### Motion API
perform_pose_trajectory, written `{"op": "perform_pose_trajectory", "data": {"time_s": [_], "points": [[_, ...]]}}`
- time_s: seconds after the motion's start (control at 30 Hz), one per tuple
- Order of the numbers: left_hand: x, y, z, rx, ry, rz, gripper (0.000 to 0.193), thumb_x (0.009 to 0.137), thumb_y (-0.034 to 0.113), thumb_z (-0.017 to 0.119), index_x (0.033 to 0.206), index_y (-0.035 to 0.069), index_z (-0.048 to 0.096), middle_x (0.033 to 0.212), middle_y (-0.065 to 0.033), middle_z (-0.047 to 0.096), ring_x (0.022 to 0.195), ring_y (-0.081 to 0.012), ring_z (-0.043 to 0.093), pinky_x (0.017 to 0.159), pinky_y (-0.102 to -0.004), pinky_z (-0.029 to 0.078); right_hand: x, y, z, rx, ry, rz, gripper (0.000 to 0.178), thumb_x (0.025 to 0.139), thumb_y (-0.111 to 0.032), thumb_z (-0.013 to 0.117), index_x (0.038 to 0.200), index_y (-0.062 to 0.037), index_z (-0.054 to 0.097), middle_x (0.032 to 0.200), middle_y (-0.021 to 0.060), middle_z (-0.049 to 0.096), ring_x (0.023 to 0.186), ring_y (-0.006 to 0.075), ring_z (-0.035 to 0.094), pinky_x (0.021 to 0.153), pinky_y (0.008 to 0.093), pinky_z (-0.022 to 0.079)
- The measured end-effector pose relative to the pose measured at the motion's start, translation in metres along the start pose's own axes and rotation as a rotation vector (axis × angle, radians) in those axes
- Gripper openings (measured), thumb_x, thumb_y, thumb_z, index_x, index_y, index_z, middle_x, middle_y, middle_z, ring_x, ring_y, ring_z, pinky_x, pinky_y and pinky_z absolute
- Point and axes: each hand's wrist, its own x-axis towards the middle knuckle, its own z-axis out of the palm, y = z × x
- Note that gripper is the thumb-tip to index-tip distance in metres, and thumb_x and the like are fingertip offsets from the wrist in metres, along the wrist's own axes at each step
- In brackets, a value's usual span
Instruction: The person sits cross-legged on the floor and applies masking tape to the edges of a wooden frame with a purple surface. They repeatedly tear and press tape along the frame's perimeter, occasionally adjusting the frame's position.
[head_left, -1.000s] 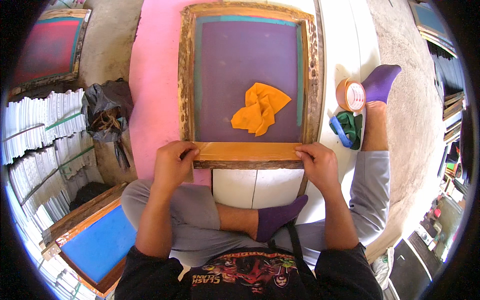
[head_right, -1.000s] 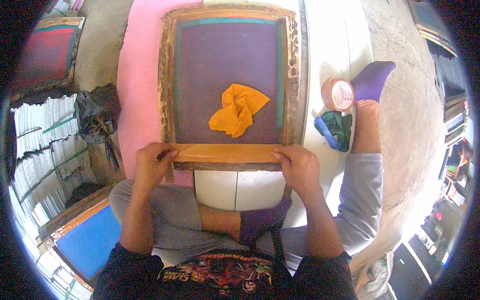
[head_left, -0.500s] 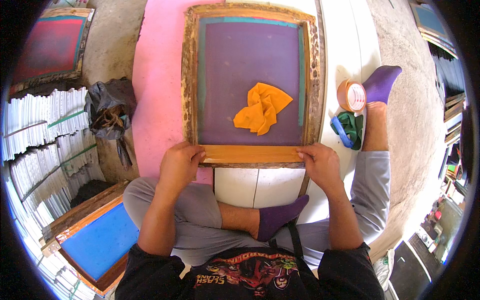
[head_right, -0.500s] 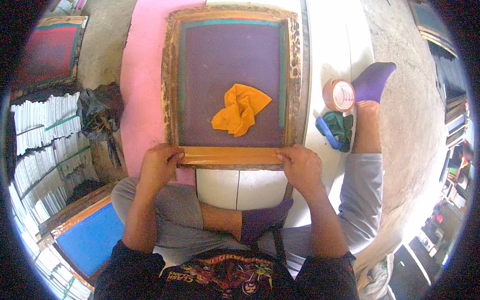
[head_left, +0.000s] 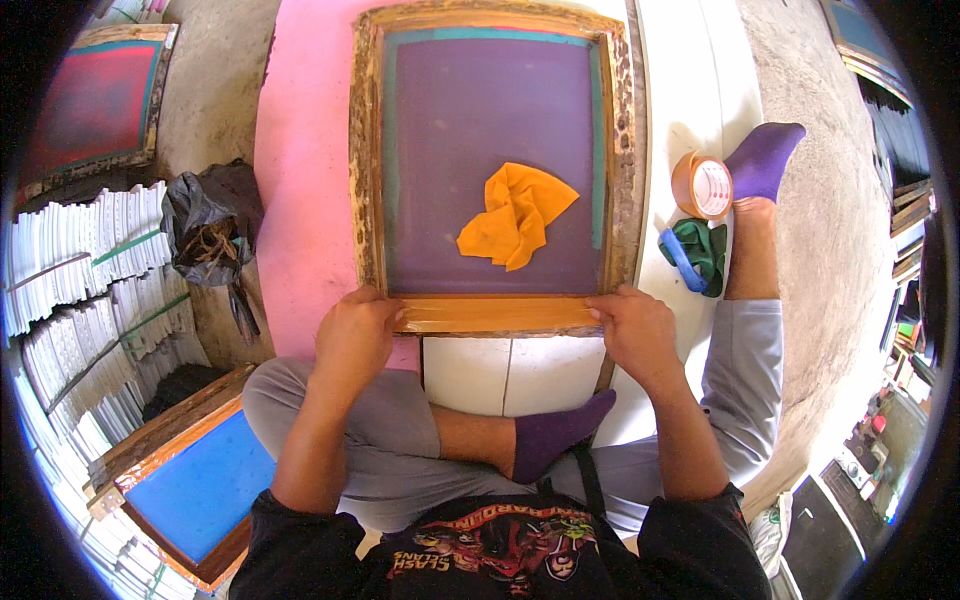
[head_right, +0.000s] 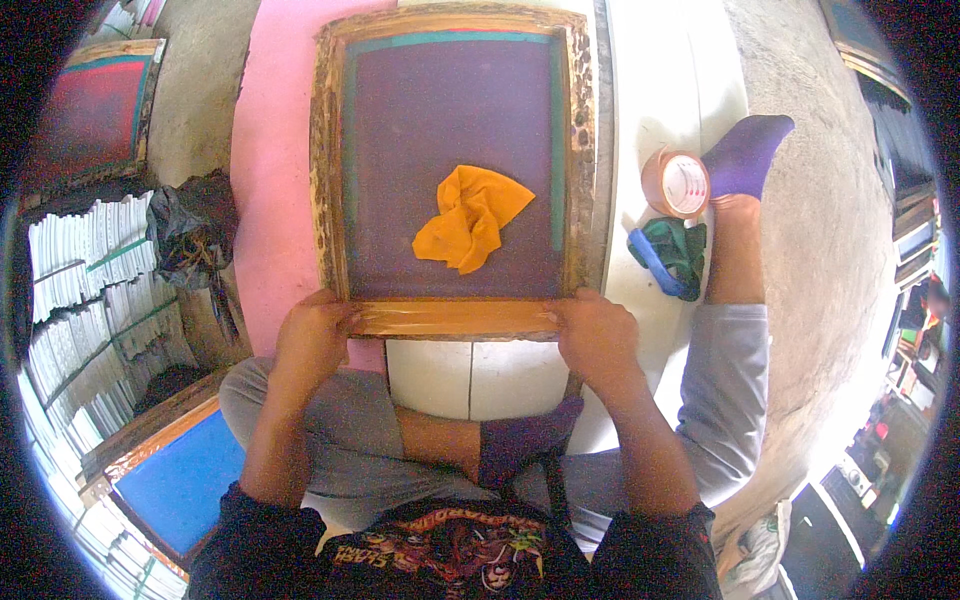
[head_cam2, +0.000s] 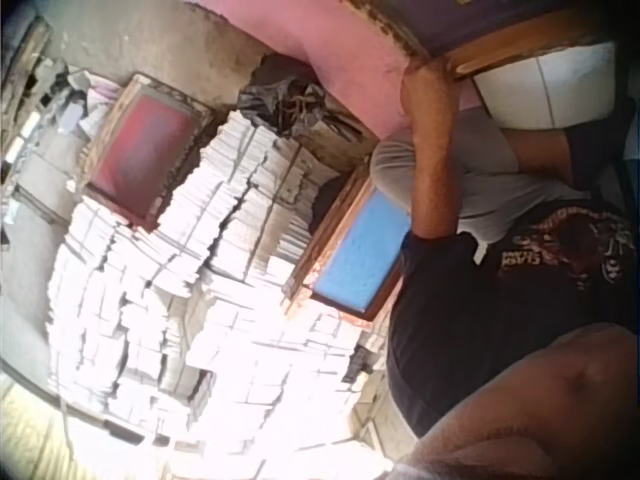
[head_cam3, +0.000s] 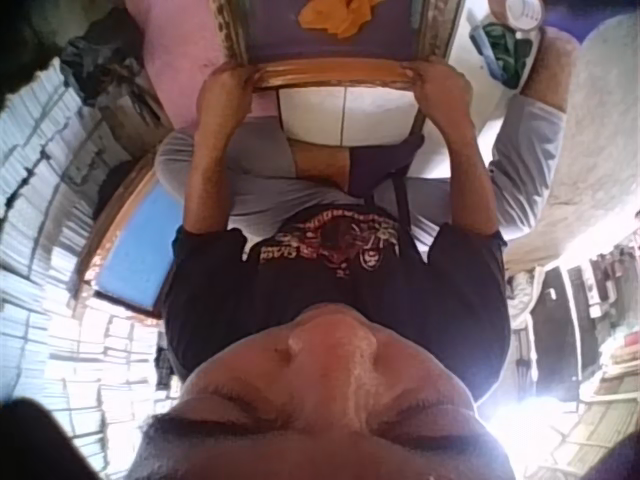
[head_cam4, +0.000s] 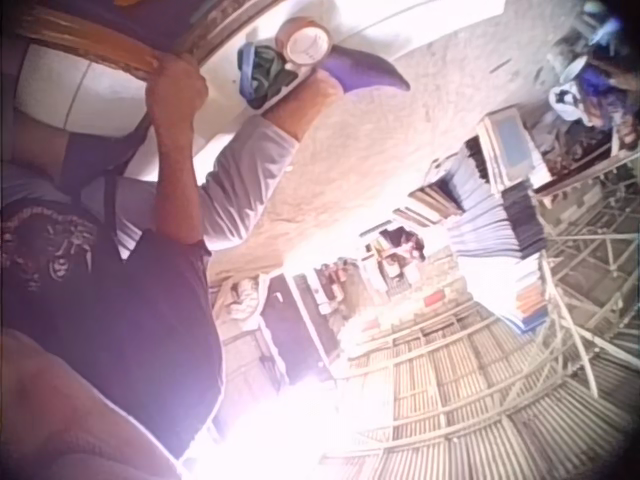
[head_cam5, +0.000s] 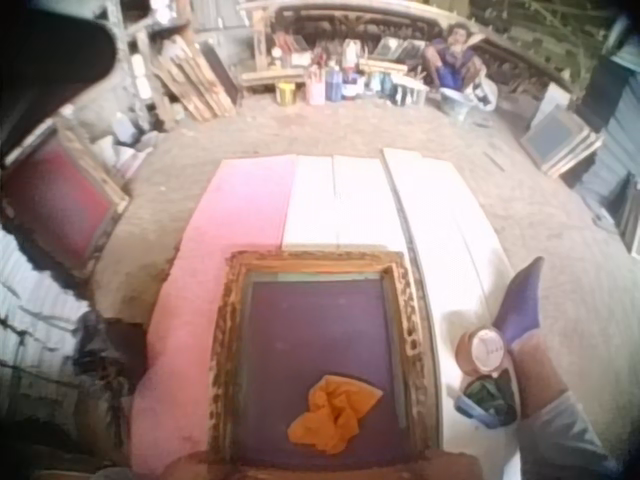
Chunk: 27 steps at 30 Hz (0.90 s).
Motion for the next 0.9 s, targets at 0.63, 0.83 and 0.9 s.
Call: {"op": "perform_pose_trajectory", "data": {"time_s": [0.63,0.83,0.9], "points": [[0.006,-0.003,0.008,0.134,-0.127,0.012,0.014,0.089,0.011,0.067,0.089,0.003,0.078,0.094,-0.0206,0.069,0.089,-0.0403,0.071,0.078,-0.0504,0.057,0.008,-0.01,0.003,-0.168,-0.15,0.014,0.025,0.091,-0.016,0.063,0.109,-0.0179,0.08,0.096,0.0163,0.072,0.088,0.038,0.075,0.077,0.0509,0.059],[0.01,-0.005,0.012,0.174,-0.141,0.043,0.014,0.087,0.009,0.066,0.087,0.003,0.078,0.094,-0.0203,0.07,0.089,-0.0394,0.072,0.078,-0.0484,0.059,0.006,-0.01,0.005,-0.257,-0.161,0.025,0.028,0.092,-0.016,0.065,0.115,-0.023,0.081,0.094,0.0137,0.071,0.084,0.0357,0.073,0.076,0.0478,0.058],[0.01,-0.006,0.012,0.171,-0.148,0.048,0.014,0.088,0.009,0.066,0.087,0.004,0.078,0.094,-0.0201,0.07,0.089,-0.0392,0.072,0.078,-0.0482,0.059,0.006,-0.01,0.004,-0.261,-0.161,0.027,0.029,0.091,-0.015,0.065,0.115,-0.0231,0.08,0.095,0.0138,0.071,0.085,0.0358,0.073,0.076,0.0481,0.058]]}}
